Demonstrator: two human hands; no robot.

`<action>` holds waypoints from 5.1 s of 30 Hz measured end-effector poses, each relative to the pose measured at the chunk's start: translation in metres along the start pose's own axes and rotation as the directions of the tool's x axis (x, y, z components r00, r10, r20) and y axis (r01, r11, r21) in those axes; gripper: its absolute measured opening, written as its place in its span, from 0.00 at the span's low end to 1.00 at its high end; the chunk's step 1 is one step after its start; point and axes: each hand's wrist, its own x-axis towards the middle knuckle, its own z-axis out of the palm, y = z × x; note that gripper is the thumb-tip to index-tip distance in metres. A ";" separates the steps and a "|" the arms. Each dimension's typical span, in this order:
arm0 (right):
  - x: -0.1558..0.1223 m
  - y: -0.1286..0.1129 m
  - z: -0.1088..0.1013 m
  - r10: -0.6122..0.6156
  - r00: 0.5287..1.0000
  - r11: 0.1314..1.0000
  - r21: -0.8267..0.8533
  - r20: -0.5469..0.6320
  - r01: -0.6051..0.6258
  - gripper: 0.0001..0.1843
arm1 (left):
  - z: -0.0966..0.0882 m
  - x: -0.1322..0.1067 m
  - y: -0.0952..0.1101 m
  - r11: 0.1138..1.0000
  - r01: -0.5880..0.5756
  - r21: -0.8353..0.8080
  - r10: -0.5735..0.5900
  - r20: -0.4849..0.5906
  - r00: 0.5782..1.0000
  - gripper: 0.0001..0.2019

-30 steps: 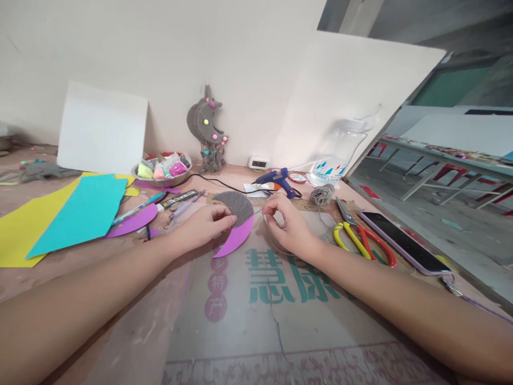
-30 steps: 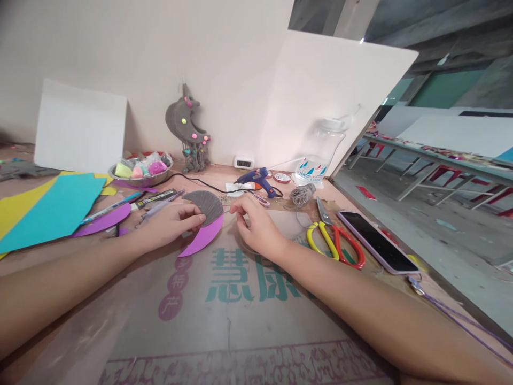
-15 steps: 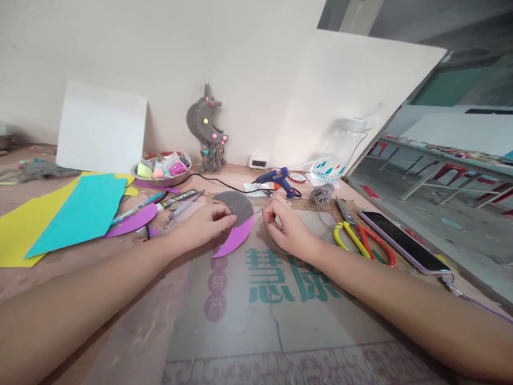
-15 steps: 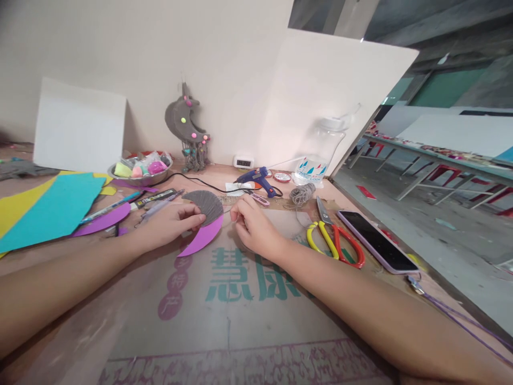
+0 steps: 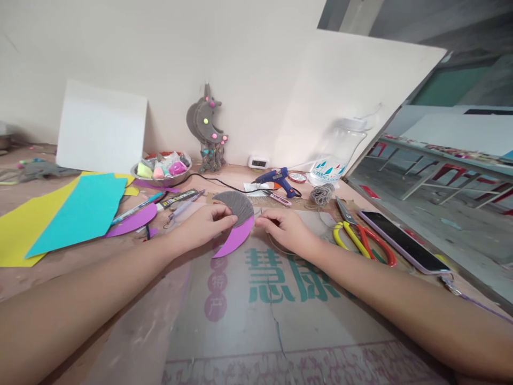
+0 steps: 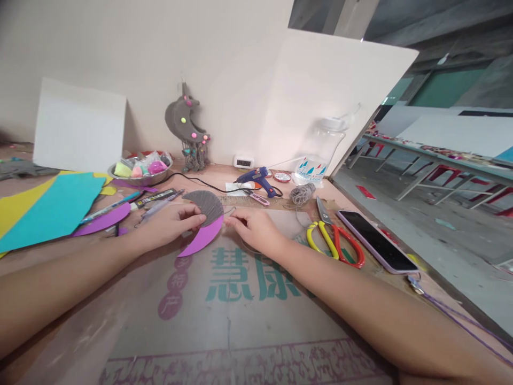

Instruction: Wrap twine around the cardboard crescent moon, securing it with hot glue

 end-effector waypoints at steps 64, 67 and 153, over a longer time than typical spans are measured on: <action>0.004 0.000 -0.001 0.123 0.989 0.927 0.365 -0.076 -0.087 0.15 | 0.002 0.000 0.000 0.998 0.001 -0.056 -0.002 -0.019 1.000 0.16; 0.002 -0.002 -0.002 0.081 0.995 0.971 0.229 -0.052 -0.067 0.18 | 0.000 0.001 0.000 0.998 0.004 -0.063 -0.006 -0.024 1.000 0.16; 0.028 0.091 -0.059 0.246 0.947 0.966 -0.032 -0.207 -0.258 0.30 | 0.005 0.007 -0.015 0.957 -0.021 -0.290 -0.039 -0.199 0.979 0.20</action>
